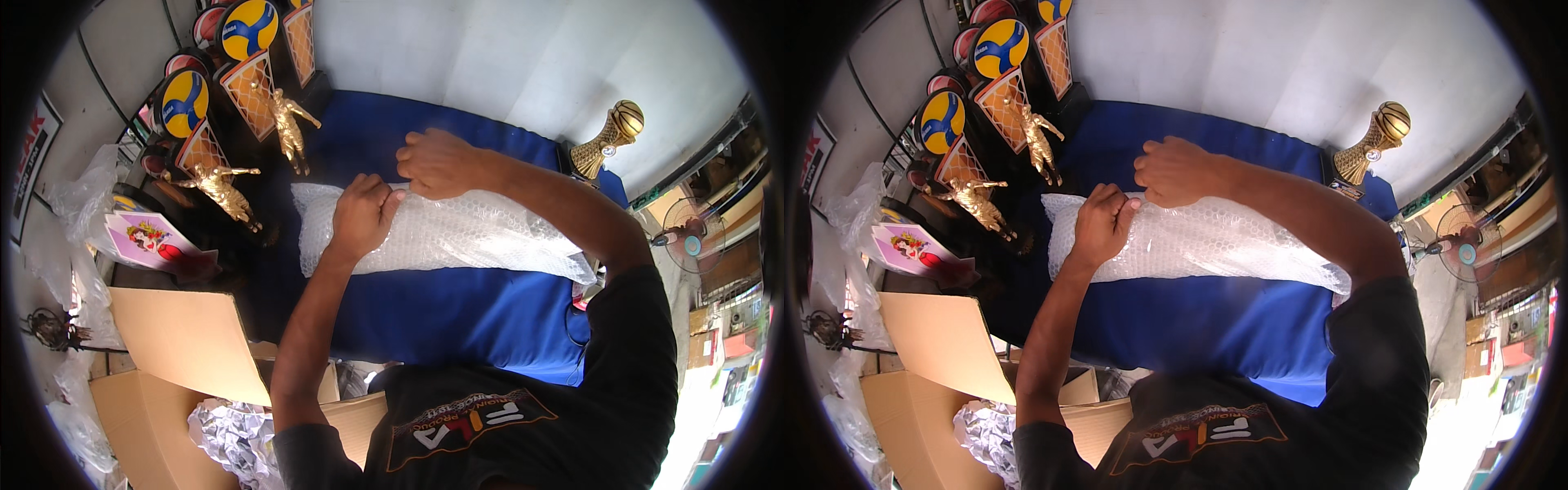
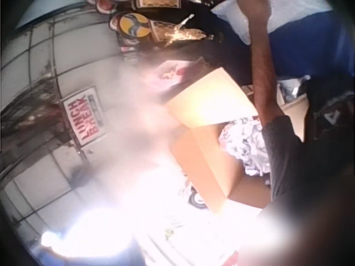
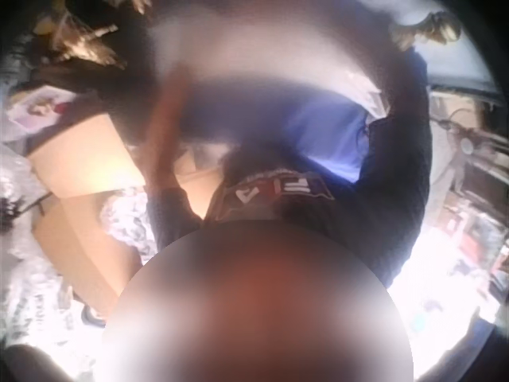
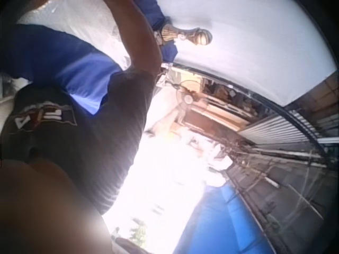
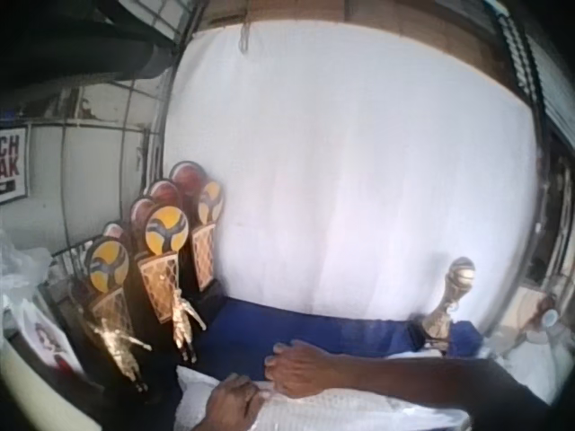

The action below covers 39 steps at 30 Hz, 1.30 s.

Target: The person cuts a sheet of bubble wrap with scissors, places a gold basketball trophy on it, and uses a hairdryer to warm the bubble wrap. The person then wraps the trophy in the bubble wrap and secures it with tape. The wrapped trophy is placed into a cardboard box.

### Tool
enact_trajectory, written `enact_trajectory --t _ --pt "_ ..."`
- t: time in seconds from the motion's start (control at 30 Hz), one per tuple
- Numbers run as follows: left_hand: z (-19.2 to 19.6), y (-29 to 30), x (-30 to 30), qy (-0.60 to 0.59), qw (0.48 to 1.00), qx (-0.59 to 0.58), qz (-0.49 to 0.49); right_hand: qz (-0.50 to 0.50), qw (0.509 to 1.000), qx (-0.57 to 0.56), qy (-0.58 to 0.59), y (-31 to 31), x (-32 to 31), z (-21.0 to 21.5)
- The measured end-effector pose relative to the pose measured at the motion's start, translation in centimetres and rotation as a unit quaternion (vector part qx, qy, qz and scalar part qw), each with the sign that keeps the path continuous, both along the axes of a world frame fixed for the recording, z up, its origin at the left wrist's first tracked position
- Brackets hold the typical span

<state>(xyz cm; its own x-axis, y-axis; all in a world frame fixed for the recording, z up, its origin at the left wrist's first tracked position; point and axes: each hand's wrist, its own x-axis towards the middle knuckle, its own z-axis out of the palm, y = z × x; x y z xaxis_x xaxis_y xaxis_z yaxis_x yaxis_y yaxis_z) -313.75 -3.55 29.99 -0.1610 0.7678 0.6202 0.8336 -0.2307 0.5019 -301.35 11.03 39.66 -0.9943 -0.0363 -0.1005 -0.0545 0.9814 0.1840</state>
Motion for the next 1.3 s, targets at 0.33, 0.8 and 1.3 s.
enact_trajectory --t 0.33,0.8,1.3 --pt "2.0 -0.5 0.4 -0.015 0.996 -0.085 -0.034 -0.079 0.903 -0.187 0.38 -4.7 11.9 -2.8" --pt "8.8 -3.3 0.8 0.044 0.856 -0.512 -0.061 -0.478 0.38 -0.351 0.71 -7.6 22.2 -20.8" --pt "7.2 13.6 20.4 0.414 0.743 -0.454 -0.267 -0.429 0.243 -0.478 0.727 -10.8 20.6 -22.1"
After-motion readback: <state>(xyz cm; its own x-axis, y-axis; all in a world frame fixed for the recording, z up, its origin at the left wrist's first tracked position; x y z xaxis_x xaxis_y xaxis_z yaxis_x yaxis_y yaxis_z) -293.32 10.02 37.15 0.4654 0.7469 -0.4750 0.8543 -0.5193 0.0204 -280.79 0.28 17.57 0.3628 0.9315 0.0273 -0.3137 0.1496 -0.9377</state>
